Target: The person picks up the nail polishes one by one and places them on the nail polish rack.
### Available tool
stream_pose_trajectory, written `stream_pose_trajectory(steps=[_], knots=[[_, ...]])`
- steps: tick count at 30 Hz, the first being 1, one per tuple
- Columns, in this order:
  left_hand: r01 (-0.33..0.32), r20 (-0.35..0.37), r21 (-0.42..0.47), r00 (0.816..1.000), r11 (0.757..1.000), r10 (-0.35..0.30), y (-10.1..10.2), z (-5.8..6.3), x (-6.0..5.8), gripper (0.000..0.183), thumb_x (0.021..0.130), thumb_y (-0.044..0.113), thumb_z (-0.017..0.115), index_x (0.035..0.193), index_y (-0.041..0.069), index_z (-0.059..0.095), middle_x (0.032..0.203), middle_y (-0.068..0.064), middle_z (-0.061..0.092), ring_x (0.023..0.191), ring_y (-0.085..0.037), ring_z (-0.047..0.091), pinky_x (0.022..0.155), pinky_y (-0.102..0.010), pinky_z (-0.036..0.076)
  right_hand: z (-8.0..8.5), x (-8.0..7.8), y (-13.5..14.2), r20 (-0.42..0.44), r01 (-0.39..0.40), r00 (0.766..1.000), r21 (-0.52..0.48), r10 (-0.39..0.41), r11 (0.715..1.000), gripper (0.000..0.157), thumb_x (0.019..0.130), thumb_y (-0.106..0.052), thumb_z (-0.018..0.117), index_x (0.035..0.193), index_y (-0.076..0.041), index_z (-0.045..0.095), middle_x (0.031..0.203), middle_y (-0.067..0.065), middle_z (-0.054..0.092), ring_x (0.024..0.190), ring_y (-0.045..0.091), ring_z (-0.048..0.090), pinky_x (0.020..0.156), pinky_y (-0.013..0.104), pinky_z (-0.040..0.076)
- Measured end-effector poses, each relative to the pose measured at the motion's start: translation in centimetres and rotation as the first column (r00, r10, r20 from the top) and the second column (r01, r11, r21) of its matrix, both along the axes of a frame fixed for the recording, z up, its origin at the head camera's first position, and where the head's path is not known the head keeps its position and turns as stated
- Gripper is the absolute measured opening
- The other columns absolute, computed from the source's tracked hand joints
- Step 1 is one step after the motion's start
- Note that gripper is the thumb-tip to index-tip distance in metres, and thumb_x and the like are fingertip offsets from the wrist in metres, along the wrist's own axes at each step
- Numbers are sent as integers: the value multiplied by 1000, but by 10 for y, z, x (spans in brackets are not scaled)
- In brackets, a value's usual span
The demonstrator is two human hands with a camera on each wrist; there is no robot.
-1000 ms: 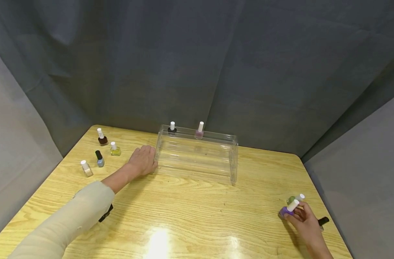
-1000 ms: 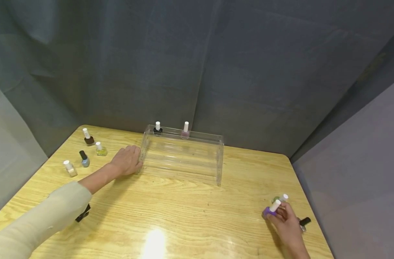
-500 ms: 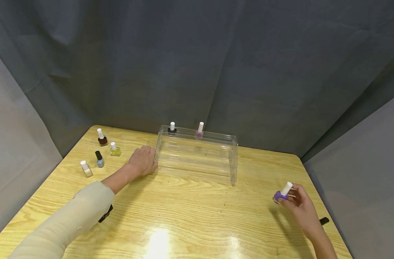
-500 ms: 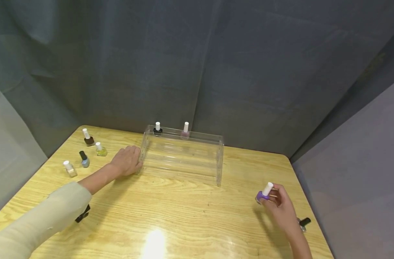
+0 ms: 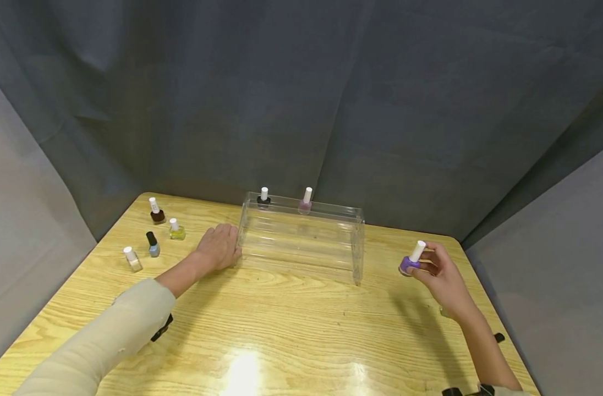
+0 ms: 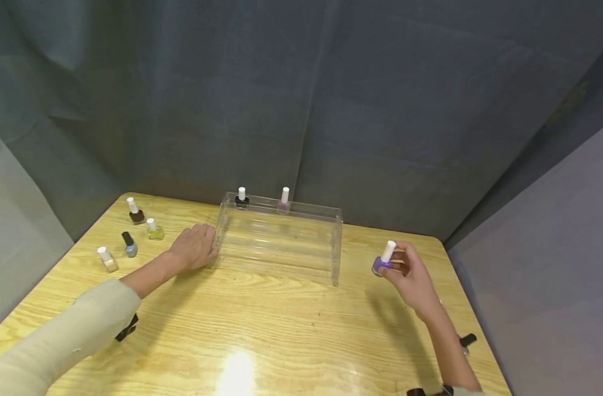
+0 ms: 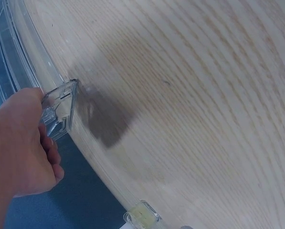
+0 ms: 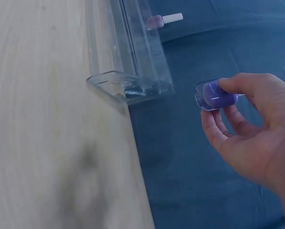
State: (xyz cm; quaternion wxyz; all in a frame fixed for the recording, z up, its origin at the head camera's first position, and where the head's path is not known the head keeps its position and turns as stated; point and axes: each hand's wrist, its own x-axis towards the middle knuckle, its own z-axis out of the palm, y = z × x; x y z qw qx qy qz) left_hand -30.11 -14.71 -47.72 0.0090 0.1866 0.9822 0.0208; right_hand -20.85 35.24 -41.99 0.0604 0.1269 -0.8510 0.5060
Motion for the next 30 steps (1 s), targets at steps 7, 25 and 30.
stream_pose_trajectory(steps=[7, 25, 30], knots=[[0, -2, 20, 1000, 1000, 0, -1, -1, 0, 27, 97, 29, 54, 101, 4, 44, 97, -12, 47, 93, -30, 45, 77, -44, 39, 15, -28, -16, 6, -47, 999, -25, 47, 999, 47, 96, -4, 63, 136, -4, 38, 120, 22, 53, 99, 15, 61, 80, 22, 52], [4, -28, 8, 1000, 1000, -4, -1, -2, -1, 26, 97, 29, 53, 98, 4, 44, 95, -11, 46, 91, -29, 45, 76, -43, 39, 23, -96, -58, 43, -110, 993, 5, 110, 994, 46, 95, 4, 61, 134, 1, 37, 116, 26, 54, 96, 27, 57, 77, 24, 51], [4, -27, 21, 1000, 1000, -4, -2, -2, -1, 24, 96, 27, 53, 97, 4, 45, 95, -11, 47, 91, -29, 45, 76, -43, 40, 25, -113, -67, 58, -123, 991, -2, 123, 992, 45, 95, 7, 60, 133, 1, 36, 116, 28, 54, 96, 25, 58, 78, 23, 52]])
